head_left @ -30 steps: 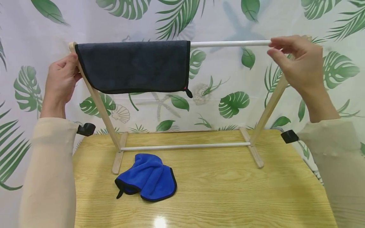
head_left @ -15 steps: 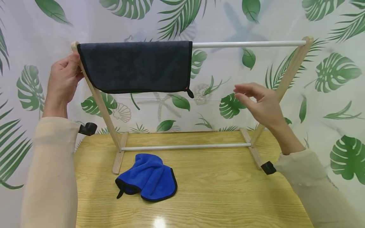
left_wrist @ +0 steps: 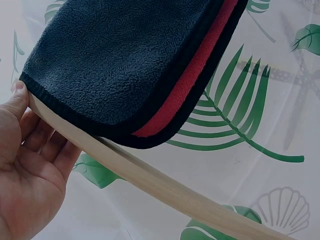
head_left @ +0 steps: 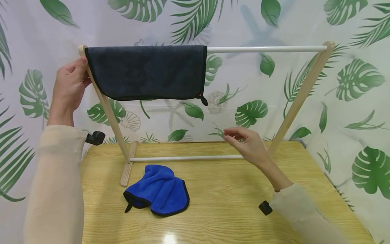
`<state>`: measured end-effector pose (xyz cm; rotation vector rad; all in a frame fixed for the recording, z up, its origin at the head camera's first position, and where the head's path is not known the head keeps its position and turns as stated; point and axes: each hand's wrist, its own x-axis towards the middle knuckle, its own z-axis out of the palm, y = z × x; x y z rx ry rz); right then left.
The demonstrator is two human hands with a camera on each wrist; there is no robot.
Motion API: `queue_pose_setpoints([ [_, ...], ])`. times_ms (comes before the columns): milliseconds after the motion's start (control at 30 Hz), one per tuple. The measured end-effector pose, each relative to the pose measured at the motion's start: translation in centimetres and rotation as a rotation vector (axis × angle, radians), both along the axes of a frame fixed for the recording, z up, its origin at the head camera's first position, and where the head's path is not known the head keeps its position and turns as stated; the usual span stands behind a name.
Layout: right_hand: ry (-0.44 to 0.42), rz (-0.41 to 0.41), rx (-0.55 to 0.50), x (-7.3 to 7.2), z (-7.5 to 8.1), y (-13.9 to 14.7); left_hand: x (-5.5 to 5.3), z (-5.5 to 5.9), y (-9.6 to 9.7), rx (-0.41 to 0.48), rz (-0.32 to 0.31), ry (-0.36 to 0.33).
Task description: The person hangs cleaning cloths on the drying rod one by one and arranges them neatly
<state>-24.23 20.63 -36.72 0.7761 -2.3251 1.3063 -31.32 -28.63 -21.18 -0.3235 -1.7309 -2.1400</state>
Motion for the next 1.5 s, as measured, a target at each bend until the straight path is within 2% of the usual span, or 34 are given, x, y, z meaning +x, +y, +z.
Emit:
queue_pose_setpoints([
  [133,-0.045,0.006,0.005,0.5,-2.5,-1.8,0.0,0.0,-0.2,0.003,0.000,-0.002],
  [333,-0.164,0.047,0.003,1.2,-5.9,-3.9,0.0,0.0,-0.2,0.024,-0.005,0.020],
  [433,-0.208,0.054,-0.015,1.6,-7.2,-4.5,0.0,-0.1,0.0,0.024,-0.009,0.039],
  [667,-0.273,0.050,0.013,2.2,-9.6,-5.7,0.1,0.0,0.3,0.026,-0.020,0.015],
  [1000,-0.353,0.104,0.079,2.8,-11.9,-7.2,0.2,0.0,0.2,0.018,-0.002,-0.005],
  [1167,-0.376,0.109,0.101,3.2,-12.6,-8.1,0.1,0.0,0.1,0.018,0.002,-0.002],
  [1367,-0.444,0.104,0.094,3.8,-13.2,-9.2,-0.1,-0.2,0.2,0.040,-0.016,0.017],
  [1500,-0.467,0.101,0.098,4.0,-13.6,-9.8,-0.1,-0.2,0.1,0.023,-0.012,0.015],
])
